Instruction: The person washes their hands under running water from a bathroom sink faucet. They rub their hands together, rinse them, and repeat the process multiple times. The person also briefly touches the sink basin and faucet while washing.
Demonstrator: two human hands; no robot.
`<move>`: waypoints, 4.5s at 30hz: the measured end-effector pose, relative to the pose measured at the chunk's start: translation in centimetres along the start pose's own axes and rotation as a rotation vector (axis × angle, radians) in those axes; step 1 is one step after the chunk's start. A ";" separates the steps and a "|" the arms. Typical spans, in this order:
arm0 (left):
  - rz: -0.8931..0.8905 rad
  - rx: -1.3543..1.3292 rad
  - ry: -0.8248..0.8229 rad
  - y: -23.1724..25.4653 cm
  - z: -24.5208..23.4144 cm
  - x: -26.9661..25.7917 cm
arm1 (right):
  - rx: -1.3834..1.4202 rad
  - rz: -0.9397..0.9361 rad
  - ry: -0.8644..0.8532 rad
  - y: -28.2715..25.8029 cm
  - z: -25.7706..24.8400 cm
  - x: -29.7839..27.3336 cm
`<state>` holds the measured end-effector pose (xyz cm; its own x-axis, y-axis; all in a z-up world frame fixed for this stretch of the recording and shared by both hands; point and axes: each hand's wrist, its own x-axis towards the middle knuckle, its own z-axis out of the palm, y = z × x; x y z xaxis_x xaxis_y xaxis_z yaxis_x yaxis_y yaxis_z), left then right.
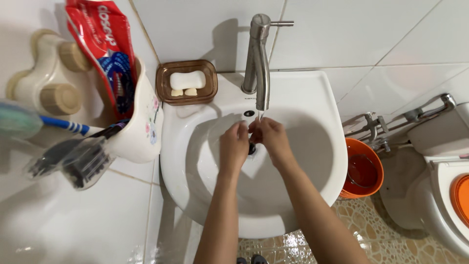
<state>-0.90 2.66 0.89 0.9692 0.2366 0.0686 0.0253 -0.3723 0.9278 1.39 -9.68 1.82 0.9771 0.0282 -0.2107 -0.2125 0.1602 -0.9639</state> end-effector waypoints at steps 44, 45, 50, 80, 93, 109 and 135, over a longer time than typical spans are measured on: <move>0.366 0.302 0.300 -3.9 -12.9 -7.8 | -1.329 -0.740 -0.118 4.9 6.8 -21.0; 0.390 0.369 0.302 -3.9 -12.7 -7.8 | -1.379 -0.726 -0.108 4.7 4.8 -21.2; 0.408 0.463 0.290 -3.5 -12.4 -7.8 | -1.346 -0.702 -0.193 3.2 -7.0 -18.9; 0.377 0.481 0.353 -4.1 -12.3 -7.2 | 0.685 0.407 -0.208 -3.9 -0.1 0.5; 0.389 0.506 0.335 -2.7 -12.1 -7.7 | -1.062 -0.784 -0.235 4.7 2.0 -20.4; 0.387 0.508 0.348 -2.9 -11.9 -7.7 | -1.379 -0.615 0.015 -2.2 -12.3 -14.2; 0.404 0.467 0.347 -2.3 -12.2 -7.2 | -0.078 0.060 -0.320 3.2 6.1 -15.2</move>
